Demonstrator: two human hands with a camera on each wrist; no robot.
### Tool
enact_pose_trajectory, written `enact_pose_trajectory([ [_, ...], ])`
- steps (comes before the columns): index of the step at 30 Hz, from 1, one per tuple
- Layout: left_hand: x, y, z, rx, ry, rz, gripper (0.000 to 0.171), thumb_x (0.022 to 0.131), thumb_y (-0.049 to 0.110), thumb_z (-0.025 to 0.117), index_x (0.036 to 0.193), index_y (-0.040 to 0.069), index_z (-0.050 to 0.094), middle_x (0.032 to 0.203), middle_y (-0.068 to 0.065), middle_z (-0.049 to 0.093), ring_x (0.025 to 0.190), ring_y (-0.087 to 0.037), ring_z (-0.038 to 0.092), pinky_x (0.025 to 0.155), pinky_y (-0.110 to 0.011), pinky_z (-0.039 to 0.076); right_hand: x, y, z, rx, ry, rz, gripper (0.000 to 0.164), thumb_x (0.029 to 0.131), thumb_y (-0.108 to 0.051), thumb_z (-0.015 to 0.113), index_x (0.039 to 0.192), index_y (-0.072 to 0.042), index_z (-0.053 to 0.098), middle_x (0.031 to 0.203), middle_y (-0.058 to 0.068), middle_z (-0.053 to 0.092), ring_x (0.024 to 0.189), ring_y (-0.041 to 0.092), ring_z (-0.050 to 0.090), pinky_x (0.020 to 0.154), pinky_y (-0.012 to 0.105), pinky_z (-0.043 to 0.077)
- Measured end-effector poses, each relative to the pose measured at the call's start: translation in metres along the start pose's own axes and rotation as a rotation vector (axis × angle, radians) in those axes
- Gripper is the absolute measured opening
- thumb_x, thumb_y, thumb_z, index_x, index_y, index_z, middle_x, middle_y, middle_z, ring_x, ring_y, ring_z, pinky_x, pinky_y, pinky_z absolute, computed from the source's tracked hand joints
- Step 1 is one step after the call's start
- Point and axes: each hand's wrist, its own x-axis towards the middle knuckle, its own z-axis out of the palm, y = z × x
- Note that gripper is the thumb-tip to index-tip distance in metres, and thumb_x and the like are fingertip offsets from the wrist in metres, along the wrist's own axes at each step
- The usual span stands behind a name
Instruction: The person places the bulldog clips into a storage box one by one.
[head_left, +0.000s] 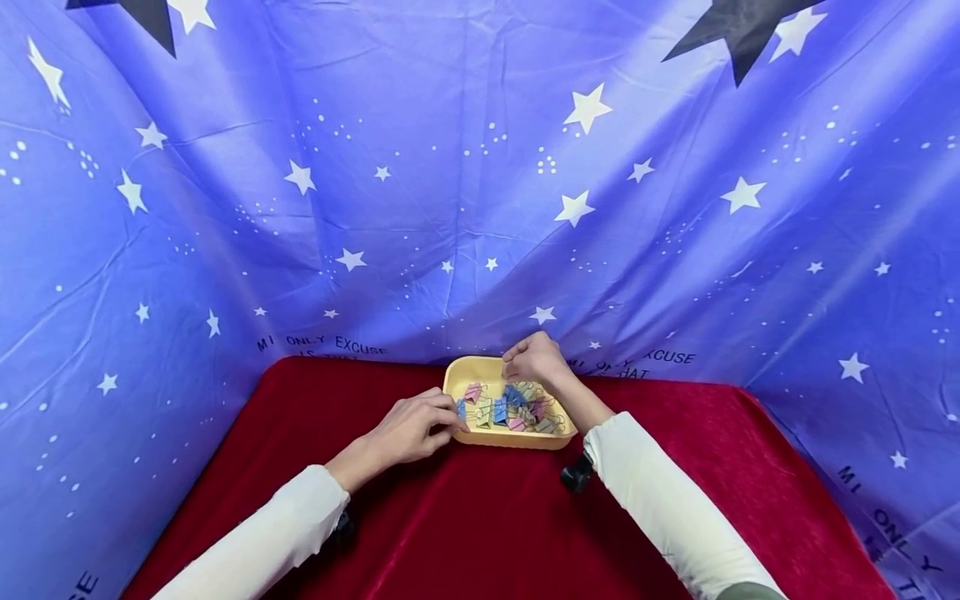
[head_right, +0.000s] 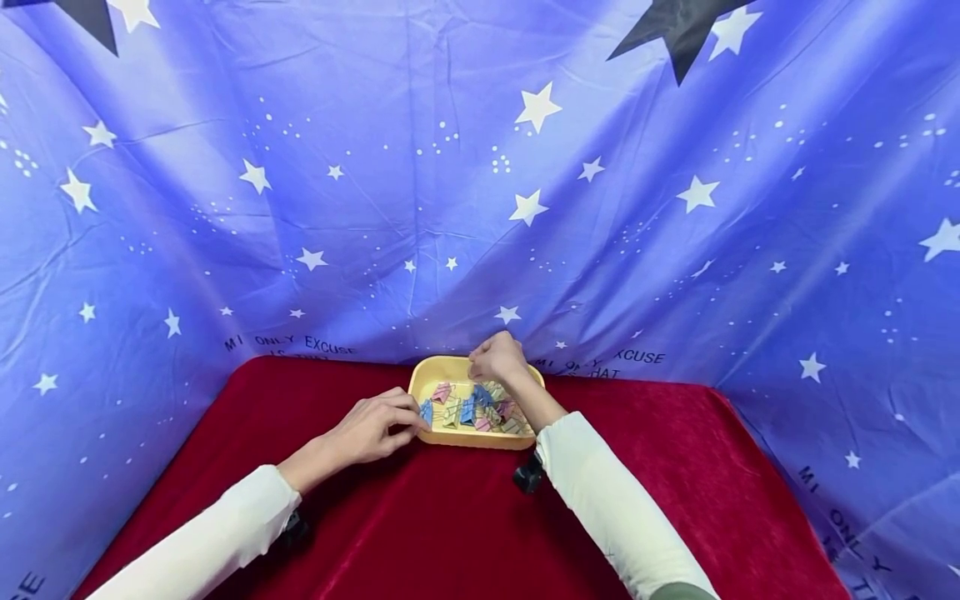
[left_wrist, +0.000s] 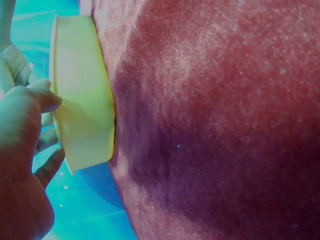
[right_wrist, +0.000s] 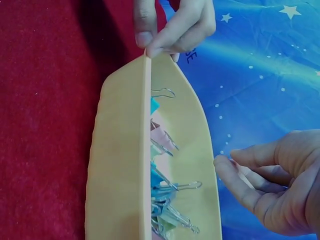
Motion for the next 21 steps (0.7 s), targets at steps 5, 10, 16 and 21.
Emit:
enact_pose_trajectory([
  [5,-0.001,0.0,0.002,-0.019,0.006,-0.004,0.024,0.095,0.01,0.084,0.11,0.028,0.09,0.105,0.011,0.076,0.102,-0.009,0.065,0.076,-0.023,0.058,-0.004,0.006,-0.013,0.041,0.007,0.005,0.029,0.091,0.012,0.08,0.12,0.013,0.08,0.104,0.03,0.083,0.095,0.039,0.087,0.094,0.044,0.068],
  [10,-0.001,-0.002,0.002,-0.016,0.029,0.017,0.024,0.096,0.01,0.084,0.11,0.028,0.09,0.106,0.01,0.077,0.102,-0.009,0.065,0.076,-0.022,0.058,-0.013,0.014,-0.029,0.036,0.007,-0.03,0.032,0.093,0.008,0.079,0.125,0.014,0.078,0.108,0.03,0.083,0.093,0.035,0.087,0.094,0.043,0.068],
  [16,-0.005,-0.003,0.002,0.007,0.068,0.057,0.023,0.095,0.01,0.085,0.109,0.027,0.09,0.105,0.009,0.076,0.101,-0.009,0.065,0.077,-0.024,0.058,-0.031,0.023,-0.046,0.054,0.023,-0.092,0.035,0.097,0.003,0.077,0.13,0.016,0.075,0.114,0.031,0.082,0.093,0.028,0.087,0.091,0.037,0.069],
  [21,-0.015,-0.001,0.002,-0.031,0.063,0.001,0.026,0.096,0.018,0.084,0.122,0.024,0.088,0.118,0.005,0.077,0.114,-0.014,0.067,0.095,-0.034,0.062,-0.053,0.04,-0.064,0.035,0.039,-0.139,0.043,0.105,-0.014,0.077,0.139,0.011,0.072,0.128,0.031,0.079,0.1,0.025,0.086,0.095,0.038,0.069],
])
